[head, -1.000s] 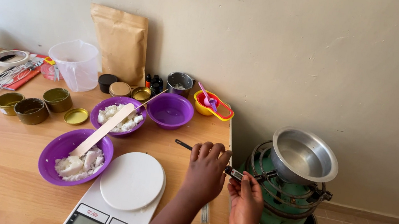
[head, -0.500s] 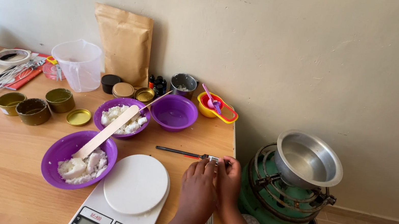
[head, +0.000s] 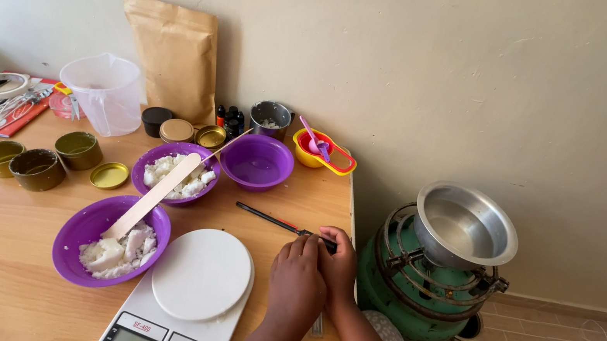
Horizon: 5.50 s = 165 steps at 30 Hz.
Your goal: Mixing wax flakes in a bowl, weighing them on a digital scale, and checking the temperature of a pot on a stove.
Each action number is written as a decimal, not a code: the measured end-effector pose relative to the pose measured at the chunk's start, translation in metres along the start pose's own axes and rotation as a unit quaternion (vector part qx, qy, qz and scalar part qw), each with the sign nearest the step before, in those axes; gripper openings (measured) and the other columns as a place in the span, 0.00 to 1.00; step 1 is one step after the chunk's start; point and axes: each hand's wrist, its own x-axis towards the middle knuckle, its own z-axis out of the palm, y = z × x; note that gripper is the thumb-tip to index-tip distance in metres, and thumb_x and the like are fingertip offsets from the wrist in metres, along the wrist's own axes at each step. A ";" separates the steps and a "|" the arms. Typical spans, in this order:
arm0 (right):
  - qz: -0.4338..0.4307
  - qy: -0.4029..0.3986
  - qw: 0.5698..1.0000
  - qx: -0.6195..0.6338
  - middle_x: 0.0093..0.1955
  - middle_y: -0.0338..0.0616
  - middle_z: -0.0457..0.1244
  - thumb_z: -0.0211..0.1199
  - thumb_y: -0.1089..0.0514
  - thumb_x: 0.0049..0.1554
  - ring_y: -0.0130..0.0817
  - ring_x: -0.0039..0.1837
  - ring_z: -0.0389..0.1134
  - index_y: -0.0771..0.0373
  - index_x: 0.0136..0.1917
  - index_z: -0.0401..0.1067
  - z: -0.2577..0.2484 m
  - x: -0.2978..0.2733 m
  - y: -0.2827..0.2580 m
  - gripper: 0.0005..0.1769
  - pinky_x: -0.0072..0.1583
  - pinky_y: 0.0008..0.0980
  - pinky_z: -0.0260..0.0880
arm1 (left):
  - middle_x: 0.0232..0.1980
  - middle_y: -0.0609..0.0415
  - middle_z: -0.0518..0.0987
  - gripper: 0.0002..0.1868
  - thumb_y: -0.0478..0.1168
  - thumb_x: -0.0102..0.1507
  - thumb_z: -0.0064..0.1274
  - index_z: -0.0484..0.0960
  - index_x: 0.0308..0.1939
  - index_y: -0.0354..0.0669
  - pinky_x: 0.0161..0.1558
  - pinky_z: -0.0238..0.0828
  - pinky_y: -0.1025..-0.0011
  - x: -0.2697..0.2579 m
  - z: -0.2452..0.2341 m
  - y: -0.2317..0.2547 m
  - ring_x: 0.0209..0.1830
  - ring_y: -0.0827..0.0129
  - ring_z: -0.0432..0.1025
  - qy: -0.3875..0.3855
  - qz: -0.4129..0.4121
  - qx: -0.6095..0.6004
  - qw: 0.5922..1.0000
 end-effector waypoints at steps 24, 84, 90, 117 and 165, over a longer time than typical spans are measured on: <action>-0.014 0.034 0.996 0.076 0.42 0.38 0.66 0.53 0.65 0.48 0.26 0.45 0.65 0.60 0.43 0.72 0.004 0.007 0.028 0.10 0.48 0.23 0.63 | 0.50 0.54 0.80 0.36 0.52 0.45 0.57 0.74 0.57 0.49 0.50 0.70 0.63 -0.142 -0.152 -0.197 0.50 0.60 0.74 0.059 -0.257 0.094 0.960; 0.161 -0.147 0.972 0.082 0.36 0.50 0.67 0.61 0.64 0.50 0.35 0.40 0.69 0.67 0.54 0.75 -0.050 -0.153 0.020 0.17 0.44 0.27 0.66 | 0.57 0.59 0.78 0.24 0.49 0.51 0.54 0.79 0.51 0.52 0.54 0.69 0.71 -0.163 -0.092 -0.098 0.56 0.68 0.73 0.241 -0.167 -0.051 0.955; 0.174 -0.061 0.978 0.100 0.33 0.57 0.65 0.58 0.75 0.48 0.38 0.31 0.64 0.70 0.52 0.75 -0.038 -0.159 0.021 0.18 0.34 0.31 0.65 | 0.40 0.61 0.84 0.29 0.54 0.48 0.53 0.77 0.54 0.59 0.45 0.72 0.74 -0.162 -0.100 -0.090 0.40 0.70 0.76 0.217 -0.263 -0.065 0.938; 0.009 -0.167 0.980 0.107 0.47 0.49 0.68 0.60 0.62 0.50 0.31 0.46 0.72 0.67 0.42 0.78 -0.053 -0.150 0.033 0.10 0.47 0.28 0.74 | 0.59 0.56 0.76 0.37 0.53 0.41 0.50 0.76 0.55 0.49 0.54 0.66 0.68 -0.158 -0.074 -0.106 0.51 0.65 0.74 0.285 -0.090 0.061 0.952; -0.014 -0.072 0.997 -0.007 0.41 0.36 0.67 0.57 0.60 0.51 0.25 0.40 0.65 0.59 0.45 0.75 0.000 -0.089 -0.032 0.09 0.43 0.24 0.67 | 0.53 0.49 0.66 0.23 0.28 0.54 0.35 0.66 0.54 0.37 0.54 0.64 0.75 0.001 -0.167 -0.189 0.53 0.66 0.65 0.552 -0.289 -0.283 0.729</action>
